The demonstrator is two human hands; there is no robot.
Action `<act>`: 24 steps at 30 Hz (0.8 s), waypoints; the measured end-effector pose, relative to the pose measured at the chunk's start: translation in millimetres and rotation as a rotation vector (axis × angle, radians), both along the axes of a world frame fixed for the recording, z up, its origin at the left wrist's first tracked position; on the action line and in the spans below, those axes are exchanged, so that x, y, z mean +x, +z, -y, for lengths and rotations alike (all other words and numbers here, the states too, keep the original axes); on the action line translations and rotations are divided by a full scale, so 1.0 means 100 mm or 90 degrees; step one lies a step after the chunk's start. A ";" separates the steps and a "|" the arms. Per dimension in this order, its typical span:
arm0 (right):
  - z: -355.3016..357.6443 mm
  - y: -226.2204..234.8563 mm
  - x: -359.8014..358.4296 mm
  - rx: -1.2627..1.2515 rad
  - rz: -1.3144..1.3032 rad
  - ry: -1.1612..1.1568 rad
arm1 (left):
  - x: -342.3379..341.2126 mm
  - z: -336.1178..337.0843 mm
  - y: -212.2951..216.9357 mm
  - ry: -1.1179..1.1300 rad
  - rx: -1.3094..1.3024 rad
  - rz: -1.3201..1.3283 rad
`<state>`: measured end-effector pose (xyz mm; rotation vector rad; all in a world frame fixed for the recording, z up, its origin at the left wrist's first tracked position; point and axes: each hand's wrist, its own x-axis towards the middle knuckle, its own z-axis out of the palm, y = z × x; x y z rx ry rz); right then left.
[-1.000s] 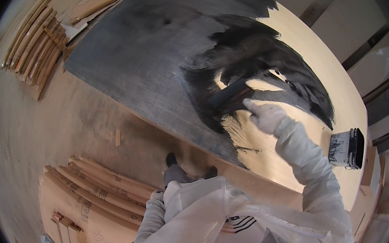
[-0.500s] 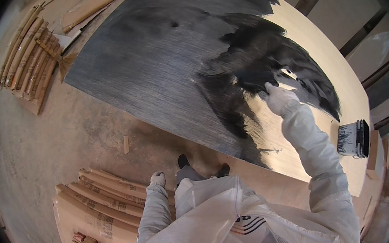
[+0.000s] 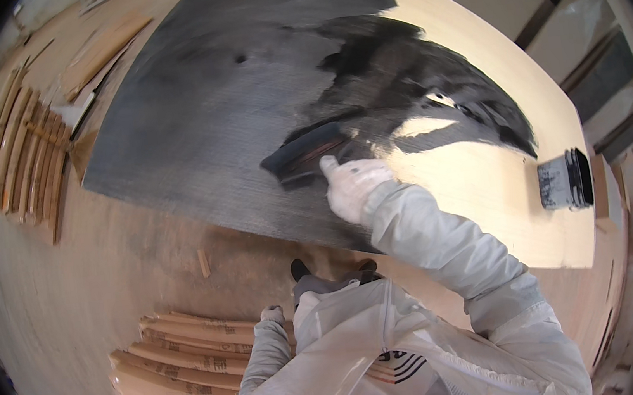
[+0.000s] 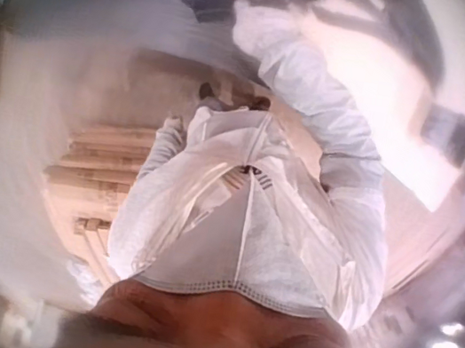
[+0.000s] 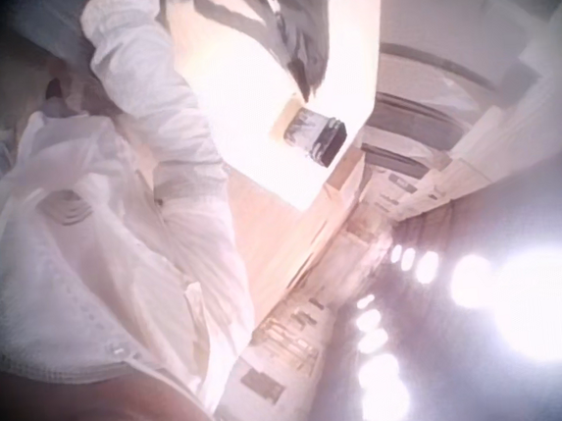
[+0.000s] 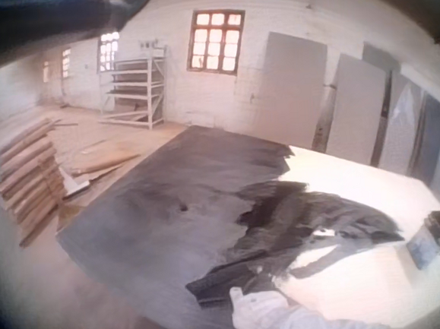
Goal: The person applies black paint to a large flat wooden board using a brush. They repeatedly dip the brush into a paint container and spread the paint across the surface in broad strokes, gradually covering more of the board.
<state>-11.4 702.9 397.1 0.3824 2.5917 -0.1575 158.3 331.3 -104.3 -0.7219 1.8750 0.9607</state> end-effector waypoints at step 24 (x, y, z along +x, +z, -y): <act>-1.93 0.04 0.96 0.109 0.045 -0.196 | -0.66 -0.52 0.26 0.029 0.147 -0.090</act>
